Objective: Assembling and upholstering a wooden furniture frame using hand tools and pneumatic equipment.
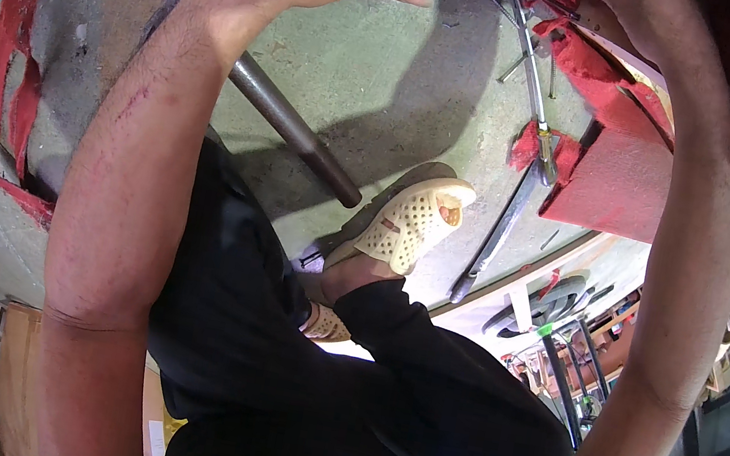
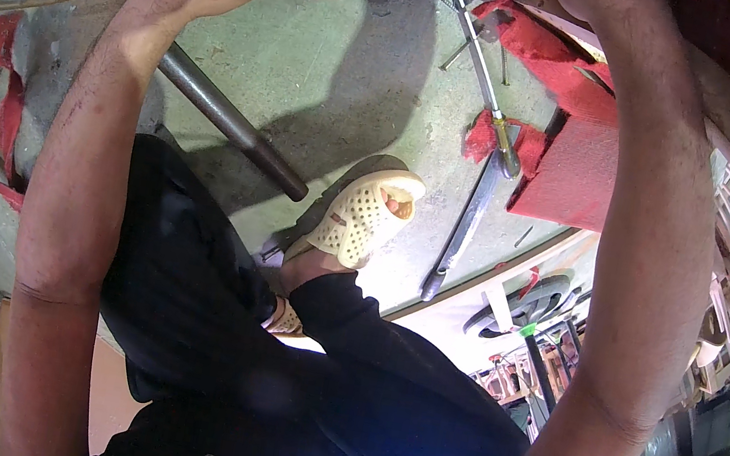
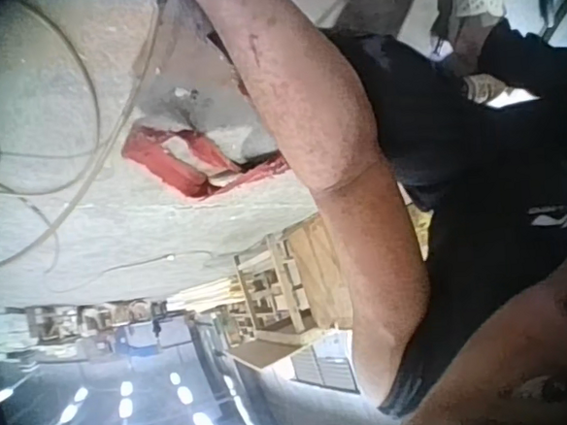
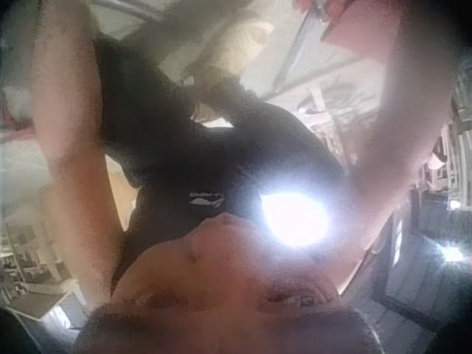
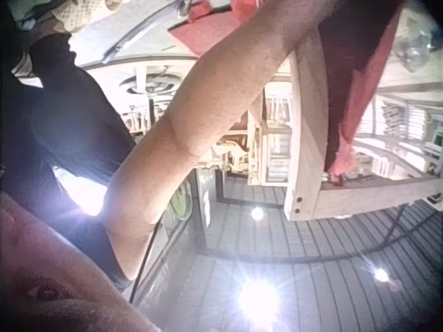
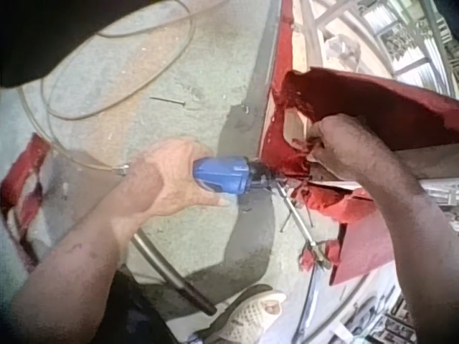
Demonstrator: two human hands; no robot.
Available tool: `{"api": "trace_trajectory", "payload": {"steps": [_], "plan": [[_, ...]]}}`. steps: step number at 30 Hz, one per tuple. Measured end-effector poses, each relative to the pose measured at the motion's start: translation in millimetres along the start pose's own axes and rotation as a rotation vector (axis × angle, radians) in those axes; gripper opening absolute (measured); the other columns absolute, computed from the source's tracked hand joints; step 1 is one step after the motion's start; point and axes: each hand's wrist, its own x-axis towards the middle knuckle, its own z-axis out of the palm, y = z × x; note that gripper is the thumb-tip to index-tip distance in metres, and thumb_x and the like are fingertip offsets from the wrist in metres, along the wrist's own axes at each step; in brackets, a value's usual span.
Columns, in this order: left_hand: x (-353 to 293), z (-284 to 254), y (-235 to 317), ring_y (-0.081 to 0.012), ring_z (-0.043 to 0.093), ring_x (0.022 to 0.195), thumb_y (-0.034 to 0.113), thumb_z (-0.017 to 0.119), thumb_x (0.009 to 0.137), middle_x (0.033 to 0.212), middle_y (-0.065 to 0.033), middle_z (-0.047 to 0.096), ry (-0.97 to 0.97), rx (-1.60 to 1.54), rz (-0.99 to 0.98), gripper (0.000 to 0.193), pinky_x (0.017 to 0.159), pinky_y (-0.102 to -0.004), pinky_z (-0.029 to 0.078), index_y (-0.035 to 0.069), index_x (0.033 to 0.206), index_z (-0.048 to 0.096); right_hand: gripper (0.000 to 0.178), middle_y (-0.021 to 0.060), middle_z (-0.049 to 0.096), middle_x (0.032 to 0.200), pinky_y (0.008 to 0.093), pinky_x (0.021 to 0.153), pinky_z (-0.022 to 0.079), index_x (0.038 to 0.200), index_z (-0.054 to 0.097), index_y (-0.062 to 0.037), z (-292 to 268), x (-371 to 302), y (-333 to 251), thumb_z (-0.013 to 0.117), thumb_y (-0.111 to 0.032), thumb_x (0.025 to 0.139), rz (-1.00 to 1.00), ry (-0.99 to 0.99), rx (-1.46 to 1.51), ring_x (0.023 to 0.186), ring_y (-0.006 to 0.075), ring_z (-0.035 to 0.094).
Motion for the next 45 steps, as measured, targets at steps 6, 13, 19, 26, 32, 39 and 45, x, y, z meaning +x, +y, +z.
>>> {"api": "trace_trajectory", "payload": {"steps": [6,13,19,26,32,39,45], "plan": [[10,0,-1,-0.0303,0.071,0.102,0.05,0.089,0.068,0.106,-0.0164,0.074,-0.022,0.054,-0.035,0.061,0.09,-0.0422,0.055,0.009,0.11,0.075,0.033,0.0149,0.071,0.105,0.0361,0.075,0.058,0.117,0.066,0.0027,34,-25,27,0.067,-0.026,0.1,-0.3,0.407,0.495,0.093,0.0209,0.071],[23,-11,-4,-0.0347,0.069,0.106,0.048,0.09,0.061,0.109,-0.0168,0.073,-0.207,0.038,-0.047,0.066,0.092,-0.0424,0.054,0.008,0.111,0.074,0.066,0.0177,0.066,0.121,0.0393,0.084,0.058,0.126,0.061,0.0008,153,-59,-27,0.065,-0.058,0.097,0.131,-0.461,1.622,0.091,0.0244,0.071],[27,6,-18,-0.0352,0.061,0.12,0.041,0.086,0.065,0.125,-0.0197,0.063,0.043,0.205,0.037,0.077,0.1,-0.0415,0.05,0.006,0.128,0.063,0.065,0.0184,0.064,0.124,0.0462,0.106,0.048,0.135,0.052,0.0021,161,-42,-93,0.055,-0.055,0.103,0.189,-0.051,2.247,0.109,0.029,0.065],[23,13,-31,-0.0304,0.069,0.112,0.039,0.088,0.073,0.112,-0.0173,0.071,0.297,0.121,0.365,0.067,0.098,-0.0401,0.053,0.01,0.13,0.068,0.044,0.0141,0.068,0.11,0.0368,0.082,0.055,0.121,0.063,0.0013,142,-24,-122,0.062,-0.039,0.104,0.659,0.113,2.594,0.099,0.0234,0.067],[9,19,-55,-0.0339,0.069,0.11,0.049,0.087,0.072,0.114,-0.0167,0.073,0.33,0.248,0.123,0.076,0.095,-0.0441,0.054,0.014,0.136,0.064,0.042,0.0122,0.068,0.103,0.0349,0.079,0.054,0.112,0.064,0.0068,144,-23,-127,0.065,-0.034,0.103,0.653,0.295,2.51,0.093,0.0214,0.065],[11,27,-61,-0.0365,0.069,0.112,0.056,0.085,0.075,0.121,-0.02,0.071,0.365,0.239,0.122,0.081,0.093,-0.0445,0.054,0.021,0.144,0.059,0.05,0.011,0.066,0.099,0.0299,0.082,0.052,0.111,0.053,0.0048,162,-27,-134,0.076,-0.036,0.093,0.356,0.47,2.363,0.091,0.0154,0.063],[9,29,-52,-0.0344,0.07,0.112,0.059,0.083,0.076,0.12,-0.0164,0.072,0.265,0.191,-0.074,0.077,0.092,-0.0427,0.055,0.032,0.144,0.059,0.054,0.0084,0.066,0.091,0.0278,0.078,0.053,0.106,0.054,0.0045,175,-27,-134,0.089,-0.027,0.079,0.34,0.583,2.222,0.082,0.0144,0.063]]}}
